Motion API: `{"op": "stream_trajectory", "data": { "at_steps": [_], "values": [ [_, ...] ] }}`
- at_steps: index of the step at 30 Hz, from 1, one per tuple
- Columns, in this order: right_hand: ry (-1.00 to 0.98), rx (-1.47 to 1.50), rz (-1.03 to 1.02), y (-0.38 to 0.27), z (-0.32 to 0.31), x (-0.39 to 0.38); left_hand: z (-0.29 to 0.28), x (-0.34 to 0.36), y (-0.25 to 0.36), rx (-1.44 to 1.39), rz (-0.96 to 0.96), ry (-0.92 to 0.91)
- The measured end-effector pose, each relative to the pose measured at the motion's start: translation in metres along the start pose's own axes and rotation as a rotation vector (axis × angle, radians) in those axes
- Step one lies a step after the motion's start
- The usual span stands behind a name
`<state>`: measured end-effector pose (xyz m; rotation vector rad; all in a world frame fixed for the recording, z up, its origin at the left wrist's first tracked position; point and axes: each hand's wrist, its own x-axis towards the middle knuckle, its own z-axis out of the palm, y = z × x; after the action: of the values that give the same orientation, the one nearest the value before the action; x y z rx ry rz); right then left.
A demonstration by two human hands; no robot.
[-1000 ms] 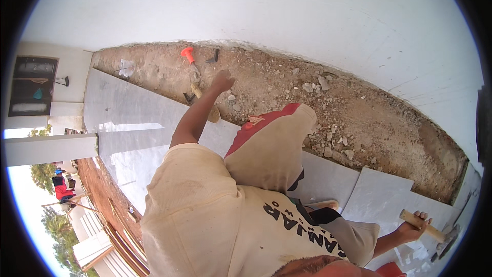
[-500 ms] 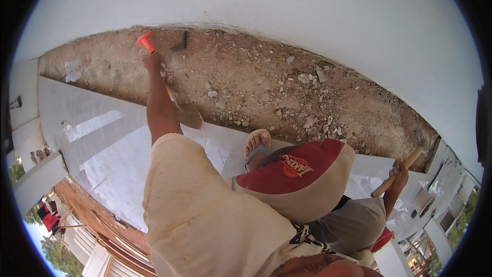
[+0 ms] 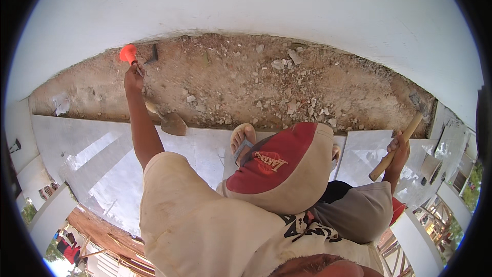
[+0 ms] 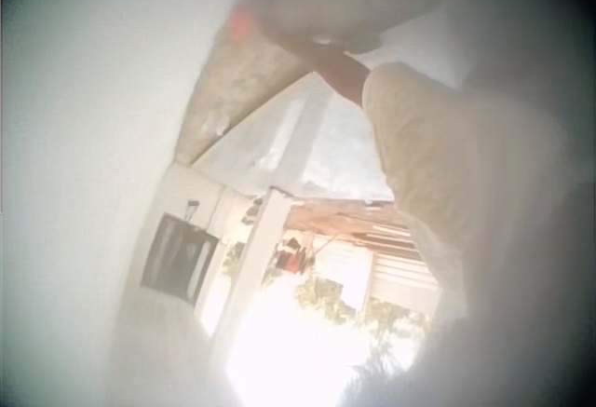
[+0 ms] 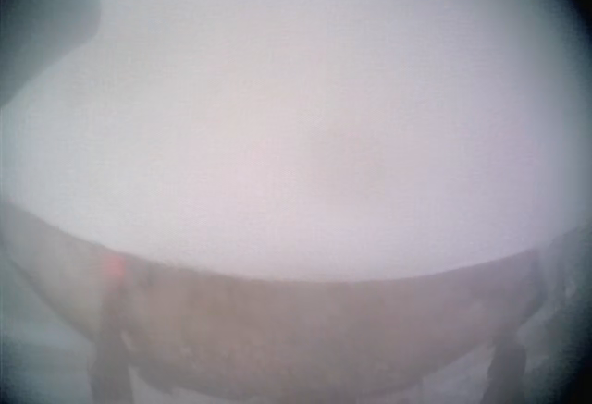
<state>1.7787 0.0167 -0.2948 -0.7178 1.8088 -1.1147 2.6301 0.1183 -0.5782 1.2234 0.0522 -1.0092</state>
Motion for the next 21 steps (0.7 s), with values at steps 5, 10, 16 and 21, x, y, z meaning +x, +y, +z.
{"op": "stream_trajectory", "data": {
  "at_steps": [5, 10, 16, 21],
  "values": [
    [-0.034, 0.106, -0.076, 0.004, -0.005, 0.012, 0.136, -0.18, -0.041, -0.12, 0.042, -0.36],
    [-0.139, 0.042, -0.119, 0.019, -0.002, 0.022, 0.215, -0.277, -0.096, 0.242, -0.026, -0.501],
    [-0.198, 0.08, -0.196, 0.058, -0.002, 0.04, 0.367, -0.322, -0.158, 0.83, -0.175, -0.925],
    [-0.236, 0.243, -0.184, 0.085, 0.006, 0.048, 0.498, -0.372, -0.201, 1.399, 0.028, -1.526]
  ]
}}
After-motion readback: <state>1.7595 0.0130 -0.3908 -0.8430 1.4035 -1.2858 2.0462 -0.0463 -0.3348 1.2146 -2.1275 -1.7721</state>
